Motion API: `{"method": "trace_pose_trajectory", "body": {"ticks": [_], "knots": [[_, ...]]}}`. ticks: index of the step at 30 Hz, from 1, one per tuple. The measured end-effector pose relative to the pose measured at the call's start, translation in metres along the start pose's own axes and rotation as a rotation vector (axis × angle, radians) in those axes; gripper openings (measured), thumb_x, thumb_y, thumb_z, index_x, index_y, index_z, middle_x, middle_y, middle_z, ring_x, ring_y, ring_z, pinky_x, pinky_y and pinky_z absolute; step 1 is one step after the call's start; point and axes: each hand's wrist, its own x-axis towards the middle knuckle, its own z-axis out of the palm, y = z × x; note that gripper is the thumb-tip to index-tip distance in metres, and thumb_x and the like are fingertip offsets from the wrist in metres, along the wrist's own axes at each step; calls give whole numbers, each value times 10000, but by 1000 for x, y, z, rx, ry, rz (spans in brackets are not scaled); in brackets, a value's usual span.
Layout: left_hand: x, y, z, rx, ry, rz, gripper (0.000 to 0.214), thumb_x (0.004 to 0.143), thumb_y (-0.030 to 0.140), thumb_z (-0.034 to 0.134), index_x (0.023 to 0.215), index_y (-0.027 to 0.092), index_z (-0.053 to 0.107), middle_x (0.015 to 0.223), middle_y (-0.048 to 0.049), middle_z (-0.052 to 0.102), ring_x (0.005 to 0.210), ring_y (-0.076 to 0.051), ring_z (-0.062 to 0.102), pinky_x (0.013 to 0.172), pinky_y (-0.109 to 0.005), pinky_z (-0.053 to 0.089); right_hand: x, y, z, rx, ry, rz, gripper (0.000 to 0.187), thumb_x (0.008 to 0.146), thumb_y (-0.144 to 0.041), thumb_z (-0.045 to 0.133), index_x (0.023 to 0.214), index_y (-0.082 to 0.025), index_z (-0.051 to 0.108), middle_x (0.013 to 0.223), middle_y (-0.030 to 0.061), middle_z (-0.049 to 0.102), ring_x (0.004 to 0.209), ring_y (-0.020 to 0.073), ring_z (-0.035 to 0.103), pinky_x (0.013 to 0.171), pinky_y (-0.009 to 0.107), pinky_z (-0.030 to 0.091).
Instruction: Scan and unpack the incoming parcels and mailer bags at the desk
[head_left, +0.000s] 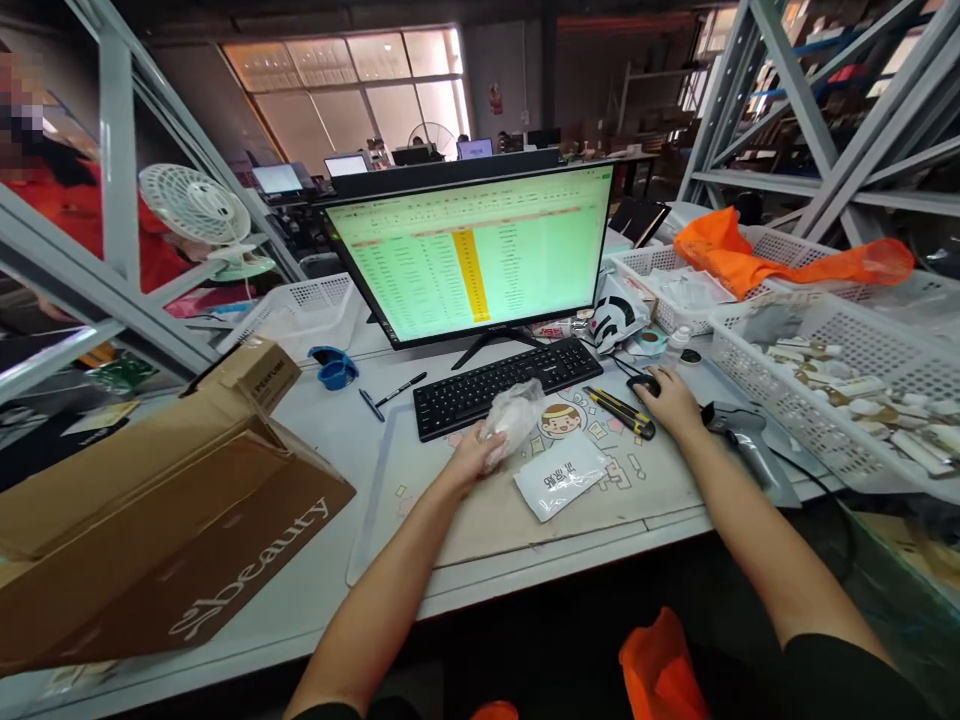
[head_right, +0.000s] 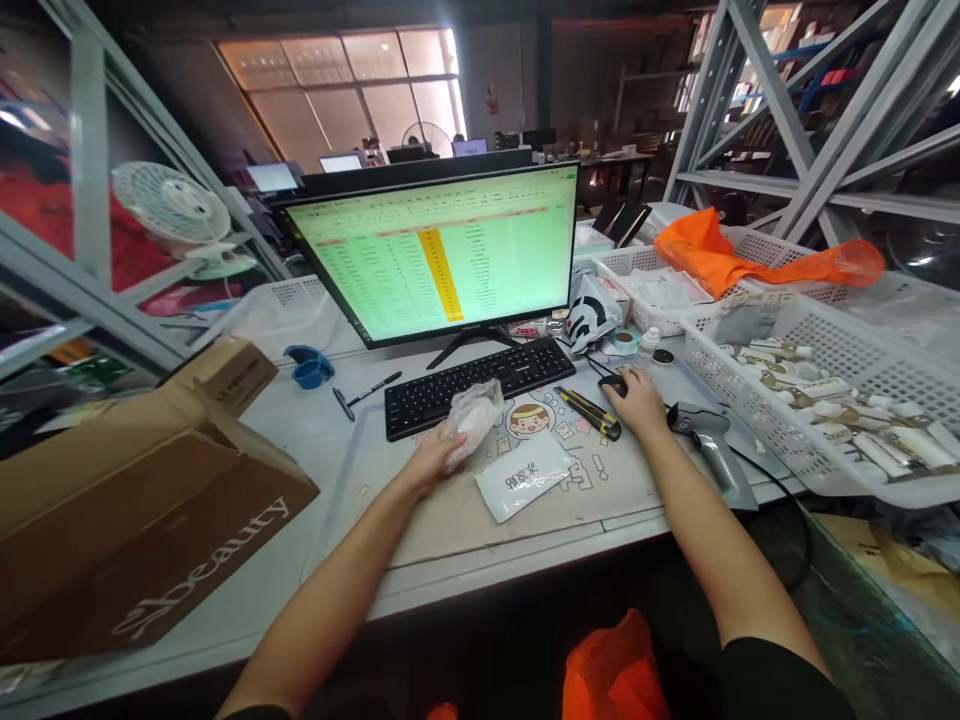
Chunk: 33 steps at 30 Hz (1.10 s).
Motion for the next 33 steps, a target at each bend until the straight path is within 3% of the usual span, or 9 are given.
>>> {"method": "trace_pose_trajectory", "body": {"ticks": [6, 8, 11, 14, 17, 19, 22, 26, 33], "knots": [[-6, 12, -12, 1241, 195, 383, 490, 798, 167, 708, 1282, 200, 639, 1275, -169, 685, 1217, -386, 622, 1049, -492, 483, -4, 2, 6, -45, 14, -50, 533, 928, -449, 566, 1370, -173, 679, 1509, 182, 563, 1379, 384, 502, 1134, 581, 432], [-9, 11, -11, 1376, 198, 407, 553, 800, 171, 698, 1345, 151, 609, 1376, -231, 623, 1340, -439, 542, 1127, -570, 422, -4, -1, 4, -50, 27, -46, 533, 941, -435, 537, 1374, -157, 677, 1489, 189, 578, 1378, 388, 496, 1128, 580, 434], [-20, 3, 4, 1407, 166, 604, 600, 827, 245, 717, 1403, 144, 583, 1569, -237, 467, 1538, -452, 314, 1237, -627, 281, -6, -3, 2, -50, 3, -88, 547, 907, -382, 569, 1382, -134, 677, 1506, 190, 564, 1357, 369, 514, 1147, 523, 430], [-36, -11, 38, 1424, -74, 792, 466, 940, 312, 620, 1386, 179, 617, 1561, -183, 504, 1512, -362, 394, 1248, -535, 321, -9, -2, 0, -50, -30, -96, 541, 899, -357, 576, 1378, -129, 683, 1513, 190, 558, 1342, 357, 531, 1136, 493, 441], [-44, -25, 74, 1512, -299, 696, 560, 927, 425, 678, 1432, 195, 602, 1575, -184, 496, 1465, -377, 447, 1212, -532, 372, -12, -6, -7, -73, 11, -72, 510, 957, -372, 507, 1373, -131, 678, 1497, 199, 566, 1354, 367, 515, 1131, 529, 418], [-45, -31, 87, 1574, -295, 590, 722, 868, 498, 751, 1491, 193, 552, 1603, -205, 456, 1482, -430, 404, 1205, -585, 355, -14, -17, -13, -92, 60, -85, 494, 993, -350, 443, 1359, -113, 676, 1475, 213, 573, 1373, 373, 490, 1151, 550, 376], [-42, -34, 92, 1587, -238, 520, 743, 871, 494, 740, 1510, 177, 530, 1496, -218, 545, 1388, -432, 480, 1150, -577, 397, -19, -50, -15, -83, -31, -240, 460, 1011, -288, 400, 1273, -85, 718, 1380, 223, 628, 1328, 350, 517, 1151, 507, 375], [-41, -33, 86, 1529, -198, 511, 848, 822, 452, 778, 1560, 174, 466, 1380, -194, 582, 1279, -398, 534, 1108, -517, 439, -18, -109, 7, -70, -189, -426, 395, 992, -311, 511, 1255, -140, 752, 1357, 171, 661, 1294, 310, 539, 1118, 426, 419], [-47, -36, 80, 1421, -185, 558, 988, 801, 316, 724, 1669, 233, 259, 1353, -153, 497, 1230, -335, 554, 1097, -470, 469, -4, -153, 48, -121, -231, -495, 436, 992, -327, 566, 1357, -136, 708, 1611, 205, 454, 1523, 387, 309, 1242, 602, 227]]}}
